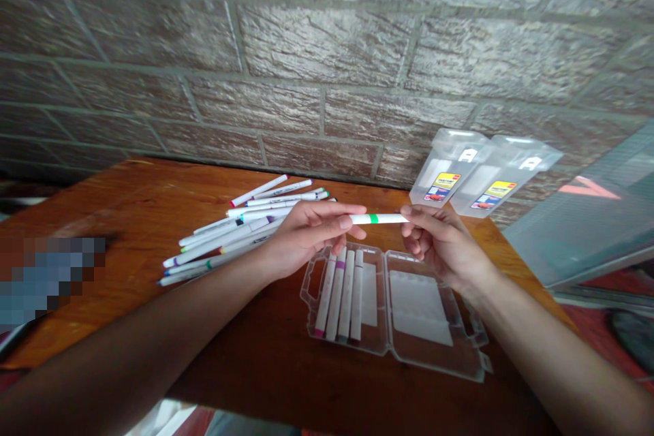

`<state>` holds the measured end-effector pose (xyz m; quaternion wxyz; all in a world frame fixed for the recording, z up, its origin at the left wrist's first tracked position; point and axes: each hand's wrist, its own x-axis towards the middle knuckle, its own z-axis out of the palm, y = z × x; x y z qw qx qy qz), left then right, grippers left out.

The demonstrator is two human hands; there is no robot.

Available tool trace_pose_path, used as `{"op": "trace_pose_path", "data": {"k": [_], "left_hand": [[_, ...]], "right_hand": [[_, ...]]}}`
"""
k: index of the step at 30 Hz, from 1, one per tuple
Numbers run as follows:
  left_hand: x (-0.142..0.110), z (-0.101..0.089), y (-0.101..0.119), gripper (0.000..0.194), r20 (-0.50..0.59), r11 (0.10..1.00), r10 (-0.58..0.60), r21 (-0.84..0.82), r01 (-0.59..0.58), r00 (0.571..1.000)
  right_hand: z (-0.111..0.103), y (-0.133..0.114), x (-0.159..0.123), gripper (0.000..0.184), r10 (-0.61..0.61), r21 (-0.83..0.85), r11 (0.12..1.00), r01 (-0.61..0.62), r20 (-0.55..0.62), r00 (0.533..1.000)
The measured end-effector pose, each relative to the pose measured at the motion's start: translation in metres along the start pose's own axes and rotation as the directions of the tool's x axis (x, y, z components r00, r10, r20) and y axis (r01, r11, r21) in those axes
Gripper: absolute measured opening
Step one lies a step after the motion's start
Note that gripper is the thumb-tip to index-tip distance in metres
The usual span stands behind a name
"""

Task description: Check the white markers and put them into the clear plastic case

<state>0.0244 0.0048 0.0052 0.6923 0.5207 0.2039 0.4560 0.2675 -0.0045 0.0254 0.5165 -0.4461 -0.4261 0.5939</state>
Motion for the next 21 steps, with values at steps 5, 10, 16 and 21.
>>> {"op": "trace_pose_path", "data": {"k": [5, 10, 16, 21], "left_hand": [[0.0029, -0.0039, -0.005, 0.035, 0.01, 0.995, 0.048, 0.089, -0.049, 0.999], [0.003, -0.0049, -0.0056, 0.036, -0.002, 0.994, 0.052, 0.101, -0.051, 0.999], [0.0013, -0.0024, -0.0001, 0.027, -0.024, 1.0, 0.0, -0.017, -0.001, 1.0], [0.0022, -0.0018, -0.0002, 0.024, -0.037, 1.0, -0.009, -0.02, 0.009, 0.999]], "right_hand": [[-0.0008, 0.0001, 0.0001, 0.037, 0.003, -0.001, 1.0, -0.003, 0.022, 1.0], [-0.0008, 0.0009, 0.0003, 0.036, -0.027, 0.018, 0.999, 0.027, 0.03, 0.999], [-0.0006, 0.002, -0.001, 0.032, -0.128, 0.008, 0.992, 0.128, 0.046, 0.991], [-0.002, 0.0044, -0.0023, 0.027, -0.266, -0.047, 0.962, 0.268, 0.044, 0.963]]}}
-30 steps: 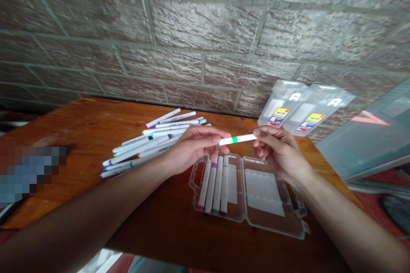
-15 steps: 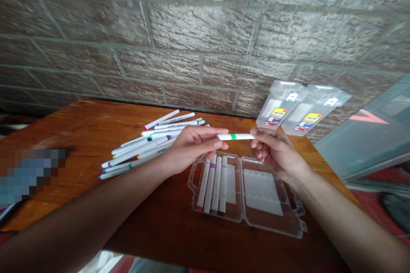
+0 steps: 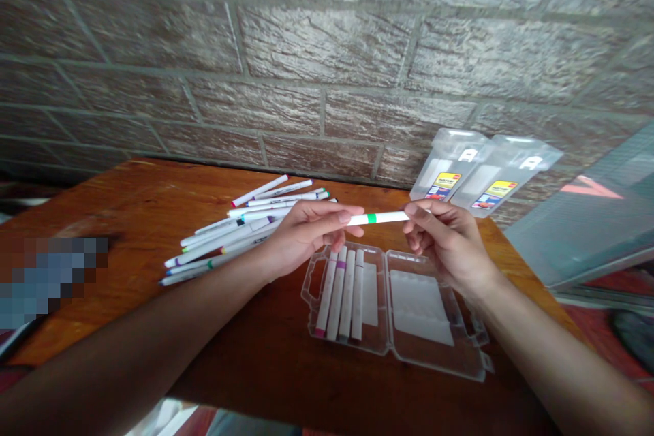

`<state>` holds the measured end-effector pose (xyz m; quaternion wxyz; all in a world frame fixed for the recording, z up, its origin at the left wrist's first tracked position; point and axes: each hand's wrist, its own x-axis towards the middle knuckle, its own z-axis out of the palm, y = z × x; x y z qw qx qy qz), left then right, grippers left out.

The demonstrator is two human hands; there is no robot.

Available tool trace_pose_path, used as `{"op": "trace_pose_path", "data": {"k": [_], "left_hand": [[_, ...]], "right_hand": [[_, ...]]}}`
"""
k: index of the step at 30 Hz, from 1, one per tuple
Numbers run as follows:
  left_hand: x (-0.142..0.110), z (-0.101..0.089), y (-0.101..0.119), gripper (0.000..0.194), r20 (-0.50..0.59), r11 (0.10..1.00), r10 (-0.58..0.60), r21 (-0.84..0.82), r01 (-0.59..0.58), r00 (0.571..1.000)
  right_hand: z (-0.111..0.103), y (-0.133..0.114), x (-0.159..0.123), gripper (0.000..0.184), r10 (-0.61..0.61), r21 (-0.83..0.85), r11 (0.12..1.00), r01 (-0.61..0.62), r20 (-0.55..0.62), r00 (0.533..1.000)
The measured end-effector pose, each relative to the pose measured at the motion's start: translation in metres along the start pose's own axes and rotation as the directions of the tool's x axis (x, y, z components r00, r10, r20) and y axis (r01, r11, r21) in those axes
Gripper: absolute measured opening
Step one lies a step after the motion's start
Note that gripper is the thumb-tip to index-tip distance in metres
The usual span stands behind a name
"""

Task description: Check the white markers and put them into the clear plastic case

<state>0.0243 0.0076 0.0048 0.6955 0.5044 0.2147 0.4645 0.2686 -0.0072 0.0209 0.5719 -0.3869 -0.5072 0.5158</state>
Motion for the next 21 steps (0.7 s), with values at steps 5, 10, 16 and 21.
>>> {"op": "trace_pose_path", "data": {"k": [5, 10, 16, 21], "left_hand": [[0.0026, -0.0007, -0.0035, 0.023, -0.072, 0.996, 0.014, 0.086, -0.008, 0.997], [0.004, -0.0037, -0.0065, 0.027, -0.064, 0.986, 0.043, 0.163, -0.032, 0.997], [0.004, -0.0054, -0.008, 0.03, -0.075, 0.971, 0.074, 0.234, -0.055, 0.994], [0.0054, -0.006, -0.0085, 0.029, -0.14, 0.971, 0.06, 0.238, -0.025, 0.988]], "right_hand": [[-0.0025, 0.0033, -0.0005, 0.024, -0.083, -0.061, 0.995, 0.082, -0.027, 0.996], [-0.0029, 0.0041, 0.0009, 0.027, -0.077, -0.067, 0.995, 0.074, -0.042, 0.996], [-0.0032, 0.0052, 0.0022, 0.028, -0.075, -0.072, 0.995, 0.072, -0.034, 0.997], [-0.0037, 0.0053, 0.0001, 0.028, -0.095, -0.134, 0.987, 0.092, -0.017, 0.995]]}}
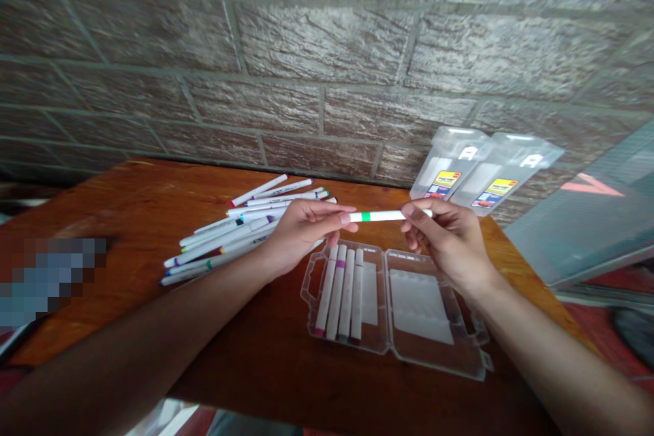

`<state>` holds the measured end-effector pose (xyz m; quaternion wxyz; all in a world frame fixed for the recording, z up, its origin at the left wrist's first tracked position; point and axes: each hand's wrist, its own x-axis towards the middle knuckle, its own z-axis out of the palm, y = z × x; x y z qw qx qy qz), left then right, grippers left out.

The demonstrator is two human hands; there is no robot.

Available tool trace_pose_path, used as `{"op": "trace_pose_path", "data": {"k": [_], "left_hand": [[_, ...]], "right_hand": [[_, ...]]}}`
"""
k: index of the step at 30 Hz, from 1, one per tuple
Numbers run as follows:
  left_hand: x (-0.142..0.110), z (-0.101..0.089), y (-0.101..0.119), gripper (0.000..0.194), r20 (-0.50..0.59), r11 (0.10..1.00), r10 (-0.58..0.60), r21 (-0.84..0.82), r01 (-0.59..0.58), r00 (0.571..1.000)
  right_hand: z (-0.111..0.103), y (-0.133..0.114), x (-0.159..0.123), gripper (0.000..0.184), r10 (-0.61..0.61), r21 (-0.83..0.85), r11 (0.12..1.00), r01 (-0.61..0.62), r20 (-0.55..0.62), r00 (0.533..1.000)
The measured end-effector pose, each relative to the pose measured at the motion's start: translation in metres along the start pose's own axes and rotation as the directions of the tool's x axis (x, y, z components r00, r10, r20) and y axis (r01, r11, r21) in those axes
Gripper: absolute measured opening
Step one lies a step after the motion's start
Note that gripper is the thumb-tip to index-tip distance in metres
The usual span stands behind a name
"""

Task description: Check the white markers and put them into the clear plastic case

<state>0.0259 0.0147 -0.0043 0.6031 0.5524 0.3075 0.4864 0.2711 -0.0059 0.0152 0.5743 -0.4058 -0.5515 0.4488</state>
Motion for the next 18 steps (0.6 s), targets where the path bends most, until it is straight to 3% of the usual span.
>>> {"op": "trace_pose_path", "data": {"k": [6, 18], "left_hand": [[0.0012, -0.0003, 0.0003, 0.023, -0.047, 1.0, 0.007, 0.028, -0.006, 0.999], [-0.0005, -0.0008, 0.0, 0.025, -0.009, 0.994, 0.025, 0.109, -0.024, 1.0]], "right_hand": [[0.0028, -0.0018, -0.0019, 0.027, -0.036, -0.101, 0.994, 0.038, 0.025, 0.999], [0.0043, -0.0043, -0.0044, 0.029, -0.039, -0.152, 0.988, 0.043, 0.034, 0.999]]}}
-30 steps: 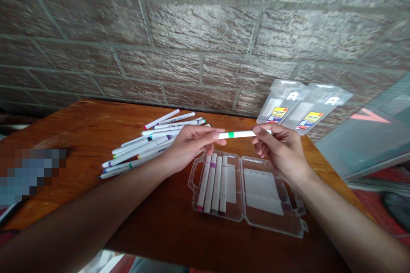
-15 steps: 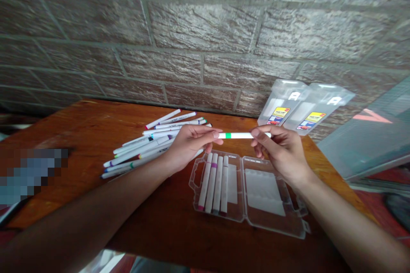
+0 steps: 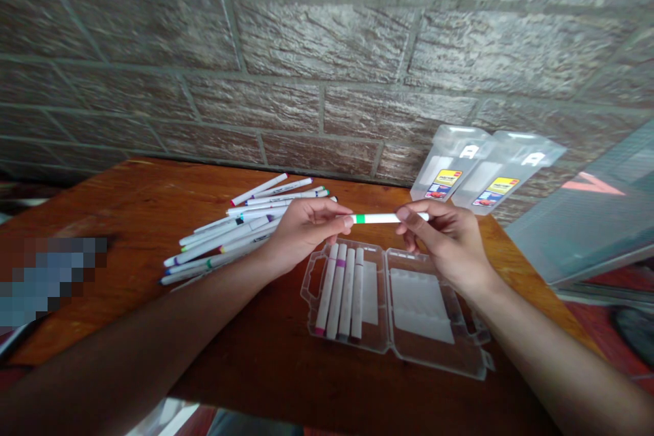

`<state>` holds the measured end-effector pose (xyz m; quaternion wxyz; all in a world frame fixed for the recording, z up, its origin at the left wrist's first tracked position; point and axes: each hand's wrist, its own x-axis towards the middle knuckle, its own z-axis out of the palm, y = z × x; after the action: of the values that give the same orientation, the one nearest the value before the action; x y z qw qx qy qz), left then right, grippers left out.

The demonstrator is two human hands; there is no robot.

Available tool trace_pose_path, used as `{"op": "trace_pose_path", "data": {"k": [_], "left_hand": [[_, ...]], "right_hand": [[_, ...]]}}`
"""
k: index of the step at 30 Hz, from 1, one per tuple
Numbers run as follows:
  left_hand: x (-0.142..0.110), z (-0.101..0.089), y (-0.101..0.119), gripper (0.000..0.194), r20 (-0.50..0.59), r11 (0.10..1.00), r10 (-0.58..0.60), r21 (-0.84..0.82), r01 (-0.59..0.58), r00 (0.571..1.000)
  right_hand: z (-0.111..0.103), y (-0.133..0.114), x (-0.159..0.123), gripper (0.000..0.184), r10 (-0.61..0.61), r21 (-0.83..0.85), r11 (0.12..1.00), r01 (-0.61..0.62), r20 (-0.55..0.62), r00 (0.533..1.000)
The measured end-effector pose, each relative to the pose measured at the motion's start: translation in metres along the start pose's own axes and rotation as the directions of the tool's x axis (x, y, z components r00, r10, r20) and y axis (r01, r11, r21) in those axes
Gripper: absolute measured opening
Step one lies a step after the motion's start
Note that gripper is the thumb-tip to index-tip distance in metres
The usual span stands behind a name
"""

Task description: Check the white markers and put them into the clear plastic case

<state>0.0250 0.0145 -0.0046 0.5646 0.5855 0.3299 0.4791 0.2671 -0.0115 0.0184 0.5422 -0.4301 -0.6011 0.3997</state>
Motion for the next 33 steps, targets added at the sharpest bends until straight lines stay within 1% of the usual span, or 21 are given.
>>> {"op": "trace_pose_path", "data": {"k": [8, 17, 27, 29, 33], "left_hand": [[-0.0004, 0.0035, 0.0039, 0.021, -0.005, 1.0, 0.001, 0.004, -0.001, 1.0], [-0.0007, 0.0031, 0.0041, 0.028, -0.009, 0.999, 0.006, 0.051, -0.005, 1.0], [-0.0013, 0.0039, 0.0043, 0.024, -0.02, 0.999, 0.019, 0.048, -0.018, 1.0], [-0.0016, 0.0046, 0.0051, 0.024, -0.015, 0.998, 0.017, 0.065, -0.016, 1.0], [-0.0032, 0.0061, 0.0036, 0.025, 0.015, 0.991, 0.017, 0.132, -0.019, 1.0]], "right_hand": [[0.0019, -0.0034, -0.001, 0.031, 0.0, -0.012, 1.0, 0.0, 0.004, 1.0], [0.0026, -0.0057, -0.0018, 0.03, -0.005, -0.048, 0.999, 0.006, 0.024, 1.0], [0.0032, -0.0055, -0.0017, 0.031, 0.003, -0.076, 0.997, 0.0, 0.035, 0.999], [0.004, -0.0043, -0.0018, 0.03, -0.018, -0.1, 0.995, 0.022, 0.038, 0.999], [0.0058, -0.0013, -0.0048, 0.021, -0.124, -0.234, 0.963, 0.133, 0.053, 0.991]]}}
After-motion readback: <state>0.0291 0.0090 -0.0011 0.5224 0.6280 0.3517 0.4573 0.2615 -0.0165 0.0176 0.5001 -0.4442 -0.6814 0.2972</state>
